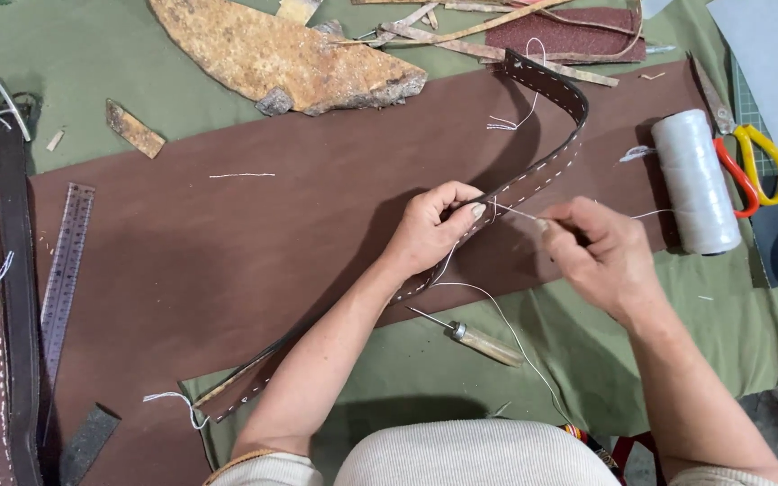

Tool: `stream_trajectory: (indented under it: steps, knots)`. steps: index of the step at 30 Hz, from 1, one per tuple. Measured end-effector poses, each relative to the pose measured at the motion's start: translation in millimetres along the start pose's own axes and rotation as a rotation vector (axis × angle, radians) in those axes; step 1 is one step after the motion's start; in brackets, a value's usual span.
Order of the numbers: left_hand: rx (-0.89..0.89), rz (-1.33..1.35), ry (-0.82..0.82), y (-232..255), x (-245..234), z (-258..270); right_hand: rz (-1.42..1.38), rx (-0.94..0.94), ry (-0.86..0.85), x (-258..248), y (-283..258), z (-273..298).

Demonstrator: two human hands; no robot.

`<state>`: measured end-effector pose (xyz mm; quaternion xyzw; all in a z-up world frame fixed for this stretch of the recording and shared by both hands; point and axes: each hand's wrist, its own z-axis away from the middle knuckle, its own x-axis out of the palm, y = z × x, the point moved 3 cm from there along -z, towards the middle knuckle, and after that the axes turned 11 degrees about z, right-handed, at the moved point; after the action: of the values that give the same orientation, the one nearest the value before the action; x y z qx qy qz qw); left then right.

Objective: Hand-stitching a brown leather strap using a needle and white thread on a workshop table.

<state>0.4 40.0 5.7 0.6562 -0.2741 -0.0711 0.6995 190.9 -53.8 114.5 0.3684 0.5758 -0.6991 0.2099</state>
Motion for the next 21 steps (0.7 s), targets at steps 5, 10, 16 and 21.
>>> stream_trajectory:
  steps: [5, 10, 16, 21]
  knots:
    - [-0.173, -0.054, -0.014, 29, -2, -1, 0.233, -0.308, 0.104, -21, -3, -6]
    - [-0.204, -0.082, 0.006, 26, -4, -1, 0.282, -0.163, 0.129, -15, 23, -6]
    - [-0.207, -0.097, 0.026, 24, -3, -1, 0.400, -0.454, 0.318, 30, 8, 54]
    - [-0.171, -0.049, 0.030, 27, -1, 0, 0.168, -0.605, -0.237, 92, -10, 94]
